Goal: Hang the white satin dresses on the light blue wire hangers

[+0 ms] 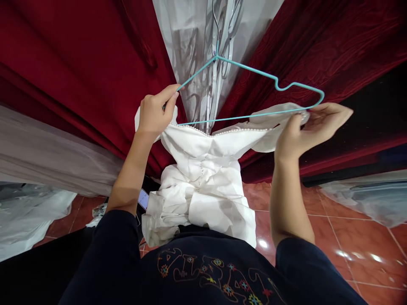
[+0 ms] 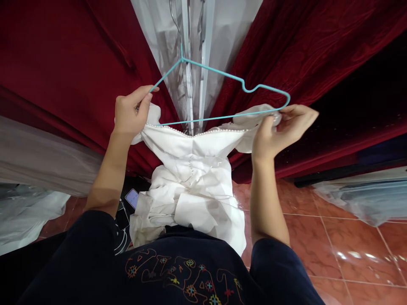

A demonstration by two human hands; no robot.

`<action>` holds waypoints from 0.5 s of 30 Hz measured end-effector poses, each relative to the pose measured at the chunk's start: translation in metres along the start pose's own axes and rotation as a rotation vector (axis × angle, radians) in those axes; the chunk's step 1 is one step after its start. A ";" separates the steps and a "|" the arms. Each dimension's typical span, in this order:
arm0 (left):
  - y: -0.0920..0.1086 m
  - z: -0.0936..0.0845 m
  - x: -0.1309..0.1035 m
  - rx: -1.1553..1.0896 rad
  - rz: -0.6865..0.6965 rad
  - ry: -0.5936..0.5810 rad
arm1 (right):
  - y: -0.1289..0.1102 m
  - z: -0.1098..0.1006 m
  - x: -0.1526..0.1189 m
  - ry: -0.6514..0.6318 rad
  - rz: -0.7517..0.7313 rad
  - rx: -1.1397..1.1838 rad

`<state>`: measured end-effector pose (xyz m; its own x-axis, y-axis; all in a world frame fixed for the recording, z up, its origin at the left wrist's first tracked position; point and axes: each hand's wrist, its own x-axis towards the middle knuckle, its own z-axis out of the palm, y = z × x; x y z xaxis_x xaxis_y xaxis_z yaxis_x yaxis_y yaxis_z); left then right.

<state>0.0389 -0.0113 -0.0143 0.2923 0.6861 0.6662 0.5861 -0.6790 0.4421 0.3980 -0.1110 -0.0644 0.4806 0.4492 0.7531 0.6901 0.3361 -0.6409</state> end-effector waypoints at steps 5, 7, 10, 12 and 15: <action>-0.013 -0.001 0.002 -0.067 0.036 0.017 | 0.020 -0.016 0.042 0.241 -0.031 -0.003; -0.016 -0.001 0.003 -0.065 0.060 0.020 | 0.020 -0.018 0.054 0.264 -0.096 0.050; -0.014 -0.003 0.004 -0.054 0.092 0.003 | 0.010 -0.011 0.068 0.171 -0.172 0.093; -0.011 -0.005 0.003 -0.048 0.094 -0.015 | -0.002 0.001 0.075 0.094 -0.202 0.087; -0.007 -0.005 0.002 -0.075 0.063 -0.018 | -0.022 0.020 0.082 0.029 -0.212 0.081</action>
<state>0.0317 -0.0067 -0.0127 0.3407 0.6453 0.6837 0.5083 -0.7382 0.4434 0.4117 -0.0648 0.0087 0.3455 0.3377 0.8755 0.7320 0.4868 -0.4766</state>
